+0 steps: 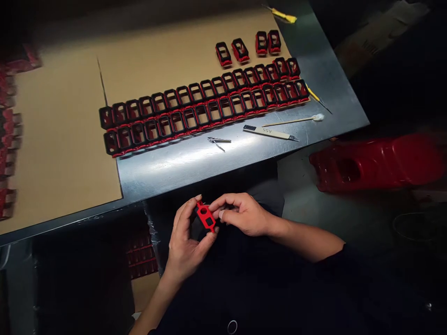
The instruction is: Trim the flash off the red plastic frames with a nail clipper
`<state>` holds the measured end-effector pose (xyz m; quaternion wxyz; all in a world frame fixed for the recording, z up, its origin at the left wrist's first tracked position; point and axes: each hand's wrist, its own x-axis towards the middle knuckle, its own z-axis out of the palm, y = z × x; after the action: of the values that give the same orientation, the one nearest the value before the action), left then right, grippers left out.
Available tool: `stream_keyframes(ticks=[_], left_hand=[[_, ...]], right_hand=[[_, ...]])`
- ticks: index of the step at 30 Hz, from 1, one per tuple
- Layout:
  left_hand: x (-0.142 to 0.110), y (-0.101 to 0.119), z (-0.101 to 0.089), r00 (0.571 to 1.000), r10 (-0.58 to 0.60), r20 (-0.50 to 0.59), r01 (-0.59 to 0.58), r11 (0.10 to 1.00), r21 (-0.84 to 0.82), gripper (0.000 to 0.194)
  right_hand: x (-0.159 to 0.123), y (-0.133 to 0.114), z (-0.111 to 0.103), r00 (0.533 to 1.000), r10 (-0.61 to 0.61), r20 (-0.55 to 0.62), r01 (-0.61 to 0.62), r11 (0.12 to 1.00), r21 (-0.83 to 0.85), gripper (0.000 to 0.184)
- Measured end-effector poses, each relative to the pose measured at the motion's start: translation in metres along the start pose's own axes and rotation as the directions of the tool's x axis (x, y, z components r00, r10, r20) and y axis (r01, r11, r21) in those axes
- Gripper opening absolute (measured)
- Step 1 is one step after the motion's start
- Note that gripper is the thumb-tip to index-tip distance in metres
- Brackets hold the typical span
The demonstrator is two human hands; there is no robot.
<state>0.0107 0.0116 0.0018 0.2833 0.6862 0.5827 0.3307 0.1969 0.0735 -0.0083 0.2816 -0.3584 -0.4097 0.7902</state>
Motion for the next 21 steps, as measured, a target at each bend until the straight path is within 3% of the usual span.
stream_keyframes(ticks=[4,9,21], left_hand=[[-0.002,-0.001,0.001,1.0,0.016,0.019,-0.016,1.0,0.021,0.086],[-0.006,-0.004,0.002,0.998,0.036,0.057,-0.036,0.999,-0.012,0.094],[-0.007,-0.013,0.006,0.971,0.239,0.011,-0.239,0.971,-0.021,0.098]], right_hand=[[0.003,0.004,-0.002,0.996,0.051,0.068,-0.059,0.991,0.117,0.032],[0.005,0.004,-0.001,0.996,0.048,0.078,-0.058,0.989,0.136,0.046],[0.002,0.007,0.002,0.992,0.028,0.122,-0.047,0.986,0.159,0.035]])
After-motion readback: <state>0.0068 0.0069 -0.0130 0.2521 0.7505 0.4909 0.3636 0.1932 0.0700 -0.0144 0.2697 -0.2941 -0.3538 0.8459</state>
